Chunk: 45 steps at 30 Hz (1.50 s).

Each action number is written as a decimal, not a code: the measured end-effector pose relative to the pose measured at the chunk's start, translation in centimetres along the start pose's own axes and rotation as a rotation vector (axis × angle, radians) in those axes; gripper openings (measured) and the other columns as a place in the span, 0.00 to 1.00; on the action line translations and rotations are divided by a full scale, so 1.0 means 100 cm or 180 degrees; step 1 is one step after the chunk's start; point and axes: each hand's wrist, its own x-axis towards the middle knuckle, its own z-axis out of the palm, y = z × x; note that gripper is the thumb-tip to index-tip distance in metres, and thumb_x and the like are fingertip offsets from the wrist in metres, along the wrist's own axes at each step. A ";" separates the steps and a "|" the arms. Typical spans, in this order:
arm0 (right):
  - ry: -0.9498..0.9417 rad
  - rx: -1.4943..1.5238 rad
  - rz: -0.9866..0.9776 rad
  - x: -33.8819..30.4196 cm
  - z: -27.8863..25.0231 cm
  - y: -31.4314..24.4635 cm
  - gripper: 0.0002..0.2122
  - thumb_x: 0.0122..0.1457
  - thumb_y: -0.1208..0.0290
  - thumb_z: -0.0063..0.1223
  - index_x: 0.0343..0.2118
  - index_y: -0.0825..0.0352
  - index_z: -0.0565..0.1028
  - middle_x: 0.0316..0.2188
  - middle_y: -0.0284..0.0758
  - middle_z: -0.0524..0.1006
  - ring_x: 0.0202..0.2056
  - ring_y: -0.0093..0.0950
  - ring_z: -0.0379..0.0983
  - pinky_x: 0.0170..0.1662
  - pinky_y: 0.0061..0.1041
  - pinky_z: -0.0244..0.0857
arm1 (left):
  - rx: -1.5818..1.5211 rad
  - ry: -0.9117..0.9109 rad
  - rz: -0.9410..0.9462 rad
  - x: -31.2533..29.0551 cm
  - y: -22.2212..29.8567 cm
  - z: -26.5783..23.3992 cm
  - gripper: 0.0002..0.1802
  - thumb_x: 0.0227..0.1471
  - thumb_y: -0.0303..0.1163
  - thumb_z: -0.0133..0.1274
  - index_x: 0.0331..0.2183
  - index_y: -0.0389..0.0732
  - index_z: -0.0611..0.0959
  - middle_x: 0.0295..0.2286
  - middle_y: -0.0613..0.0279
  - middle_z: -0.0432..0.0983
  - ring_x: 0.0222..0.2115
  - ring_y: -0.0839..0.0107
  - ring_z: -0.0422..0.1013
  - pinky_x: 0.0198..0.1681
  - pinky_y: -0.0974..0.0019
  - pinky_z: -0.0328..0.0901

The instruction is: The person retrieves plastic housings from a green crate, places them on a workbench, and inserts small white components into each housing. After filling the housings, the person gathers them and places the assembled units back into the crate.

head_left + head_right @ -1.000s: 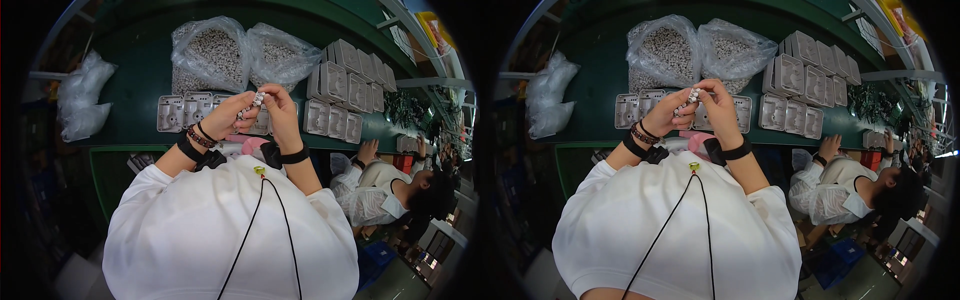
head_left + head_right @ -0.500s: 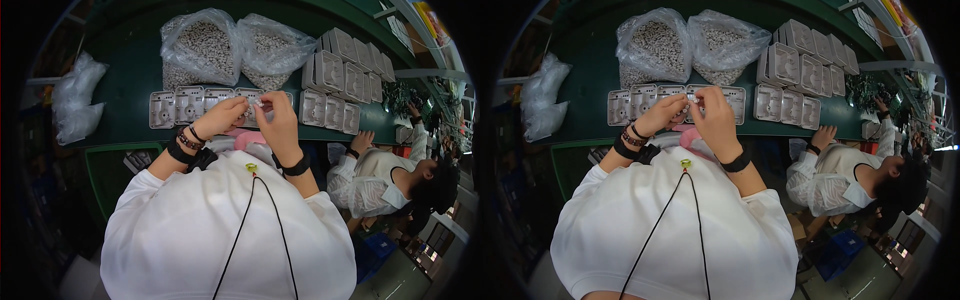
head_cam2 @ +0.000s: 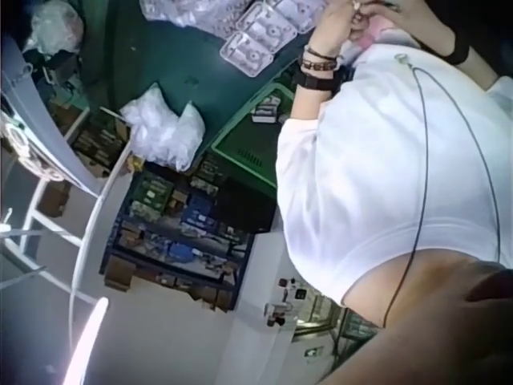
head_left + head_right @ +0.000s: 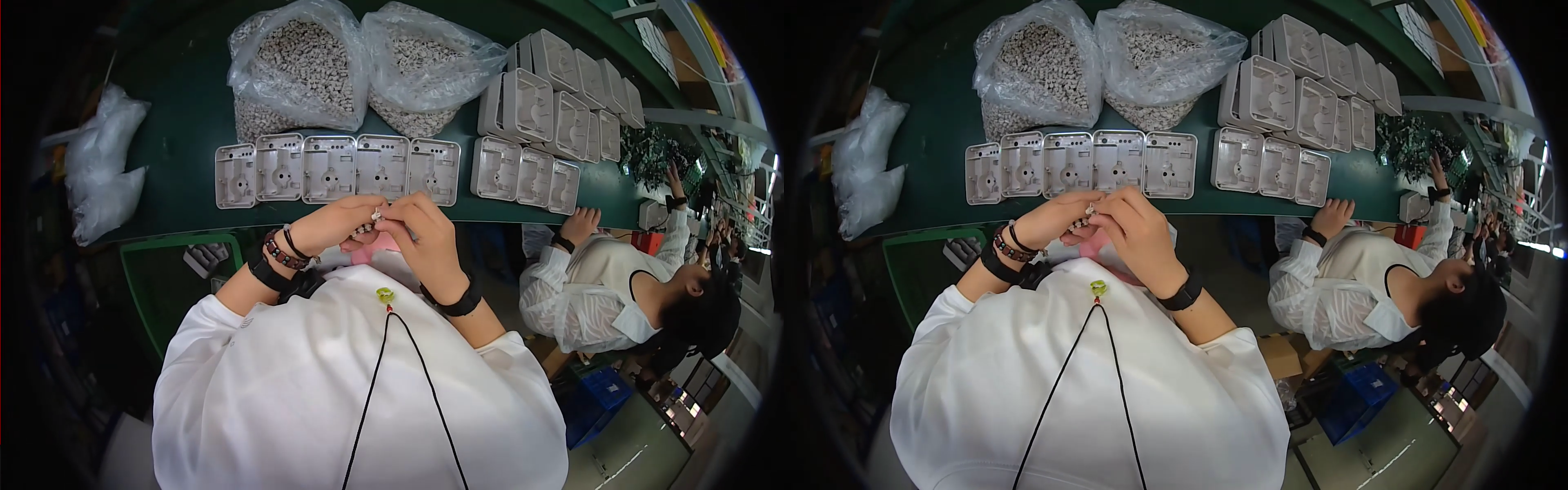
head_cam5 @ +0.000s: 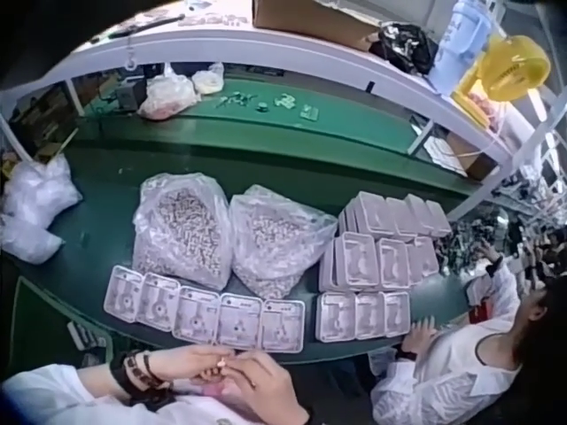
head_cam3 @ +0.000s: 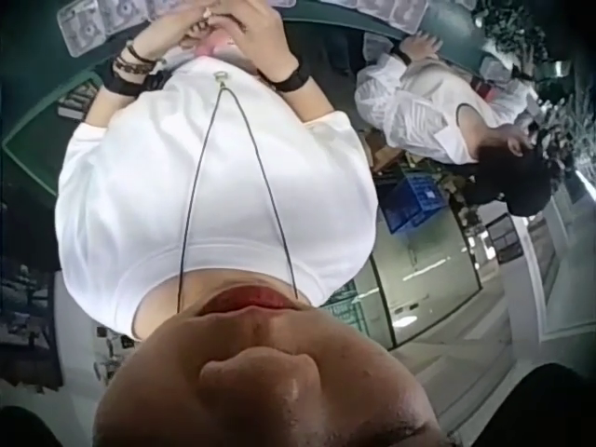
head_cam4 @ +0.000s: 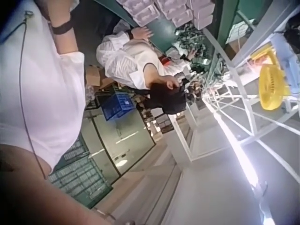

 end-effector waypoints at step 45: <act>-0.0469 -0.2750 -0.0102 0.040 -0.045 0.193 0.10 0.43 0.74 0.52 0.31 0.56 0.77 0.47 0.36 0.62 0.43 0.40 0.59 0.44 0.34 0.58 | -0.0102 0.2215 0.0903 -0.049 -0.023 -0.044 0.11 0.55 0.35 0.37 0.27 0.40 0.69 0.14 0.71 0.58 0.11 0.85 0.52 0.13 0.80 0.47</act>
